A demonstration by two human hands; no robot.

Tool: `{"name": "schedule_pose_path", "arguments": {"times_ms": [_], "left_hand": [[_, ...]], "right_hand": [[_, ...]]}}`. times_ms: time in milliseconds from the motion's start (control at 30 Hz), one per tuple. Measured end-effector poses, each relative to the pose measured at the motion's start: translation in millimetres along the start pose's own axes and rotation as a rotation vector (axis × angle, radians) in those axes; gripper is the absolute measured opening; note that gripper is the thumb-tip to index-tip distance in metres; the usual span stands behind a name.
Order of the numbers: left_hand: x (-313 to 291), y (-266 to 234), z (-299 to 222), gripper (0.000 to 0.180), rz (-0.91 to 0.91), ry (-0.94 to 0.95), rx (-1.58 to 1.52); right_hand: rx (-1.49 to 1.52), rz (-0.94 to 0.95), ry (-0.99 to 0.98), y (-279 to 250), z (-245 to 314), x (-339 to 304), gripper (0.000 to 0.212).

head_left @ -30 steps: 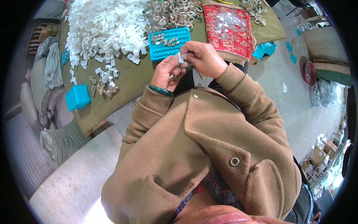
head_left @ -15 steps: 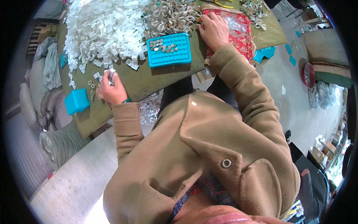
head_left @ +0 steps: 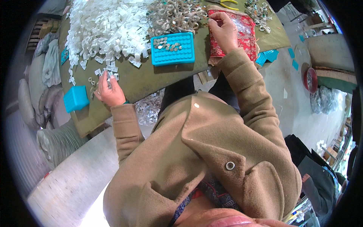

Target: The person repeatedly picks small white plastic pieces and metal fasteners from a table, joins them by hand, and places the assembled units into a blue tray. The person occasionally uses a red light to illuminate the pieces during assembly.

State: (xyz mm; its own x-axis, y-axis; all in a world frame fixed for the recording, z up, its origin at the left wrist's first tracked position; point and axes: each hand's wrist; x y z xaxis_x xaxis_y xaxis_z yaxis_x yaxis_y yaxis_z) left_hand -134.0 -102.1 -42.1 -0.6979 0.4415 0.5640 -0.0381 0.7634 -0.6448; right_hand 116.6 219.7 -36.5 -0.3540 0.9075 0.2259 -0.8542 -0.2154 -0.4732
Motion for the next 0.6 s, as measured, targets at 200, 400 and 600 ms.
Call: {"name": "schedule_pose_path", "arguments": {"times_ms": [200,400,600], "left_hand": [[3,-4,-54,0.026,0.034,0.04,-0.332],[-6,12,-111,0.024,0.131,0.166,-0.406],[-18,28,-147,0.019,0.264,0.249,-0.474]], "right_hand": [[-0.479,-0.139,-0.301,-3,3,-3,0.026],[-0.235,0.151,-0.214,4,28,-6,0.03],[-0.365,0.015,-0.401,30,36,-5,0.024]]}}
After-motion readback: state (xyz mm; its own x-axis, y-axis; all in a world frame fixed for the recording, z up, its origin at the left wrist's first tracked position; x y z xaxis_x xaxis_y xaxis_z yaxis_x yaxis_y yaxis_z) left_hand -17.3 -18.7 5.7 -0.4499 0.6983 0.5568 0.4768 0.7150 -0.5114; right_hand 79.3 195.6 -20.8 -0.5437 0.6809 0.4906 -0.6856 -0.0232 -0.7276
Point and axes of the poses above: each hand's wrist, its own x-axis towards the middle knuckle, its own y-axis out of the palm, z = x × y, and after that the axes turned 10 degrees about -x, right-handed
